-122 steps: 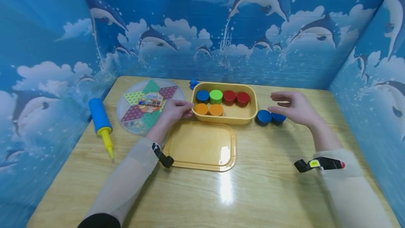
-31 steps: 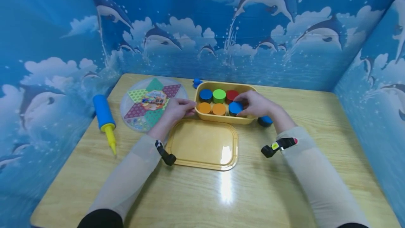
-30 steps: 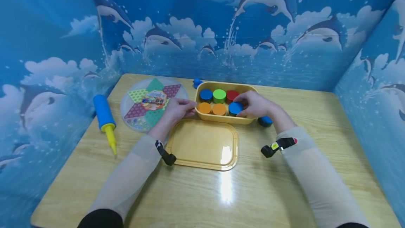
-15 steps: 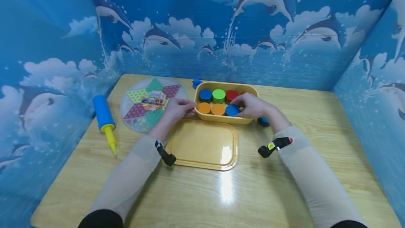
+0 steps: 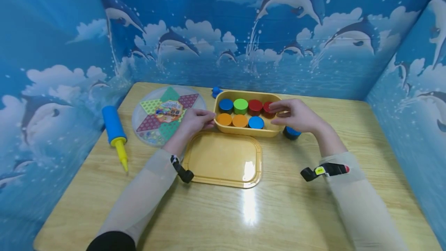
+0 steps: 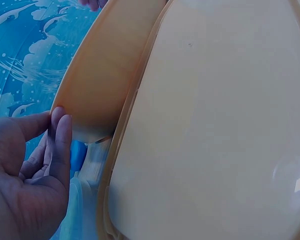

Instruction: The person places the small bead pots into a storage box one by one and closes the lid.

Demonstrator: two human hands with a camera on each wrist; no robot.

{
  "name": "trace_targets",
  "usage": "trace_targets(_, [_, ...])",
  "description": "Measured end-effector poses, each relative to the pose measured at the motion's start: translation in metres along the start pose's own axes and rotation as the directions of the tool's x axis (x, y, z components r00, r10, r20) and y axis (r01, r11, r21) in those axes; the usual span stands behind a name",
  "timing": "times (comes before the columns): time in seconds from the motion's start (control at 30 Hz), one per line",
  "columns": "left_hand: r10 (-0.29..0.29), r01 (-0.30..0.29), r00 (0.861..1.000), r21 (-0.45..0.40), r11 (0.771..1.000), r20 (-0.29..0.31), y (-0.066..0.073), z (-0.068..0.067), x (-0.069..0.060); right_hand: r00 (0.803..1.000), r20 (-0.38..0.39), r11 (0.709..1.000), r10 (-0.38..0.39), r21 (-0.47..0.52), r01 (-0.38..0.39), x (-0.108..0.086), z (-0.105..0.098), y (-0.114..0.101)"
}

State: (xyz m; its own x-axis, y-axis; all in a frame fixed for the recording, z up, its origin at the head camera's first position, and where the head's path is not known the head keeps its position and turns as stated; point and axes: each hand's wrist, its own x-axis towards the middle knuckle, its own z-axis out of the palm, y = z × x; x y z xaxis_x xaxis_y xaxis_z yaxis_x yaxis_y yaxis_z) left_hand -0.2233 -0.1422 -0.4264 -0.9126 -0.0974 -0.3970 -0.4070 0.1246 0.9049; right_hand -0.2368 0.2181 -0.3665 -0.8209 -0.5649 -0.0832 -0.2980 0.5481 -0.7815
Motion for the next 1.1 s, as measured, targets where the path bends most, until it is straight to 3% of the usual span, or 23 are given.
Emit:
trace_targets(0.23, [0.010,-0.010,1.000,-0.012,1.000,0.003,-0.001,-0.001,0.000,0.989,-0.135,0.998,0.062,-0.007,-0.064,-0.035,-0.020,0.013])
trace_targets(0.5, [0.020,-0.019,1.000,-0.048,0.999,0.023,-0.003,-0.003,0.000,0.987,-0.111,0.993,0.118,-0.008,-0.120,-0.061,-0.015,0.046])
trace_targets(0.77, [0.037,-0.035,0.999,-0.065,0.997,0.040,-0.003,0.000,-0.001,0.984,-0.128,0.992,0.127,0.031,-0.124,-0.068,-0.001,0.073])
trace_targets(1.1, [0.035,-0.033,0.999,-0.073,0.997,0.028,-0.003,-0.002,-0.001,0.978,-0.160,0.991,0.132,0.027,-0.130,-0.059,0.009,0.073])
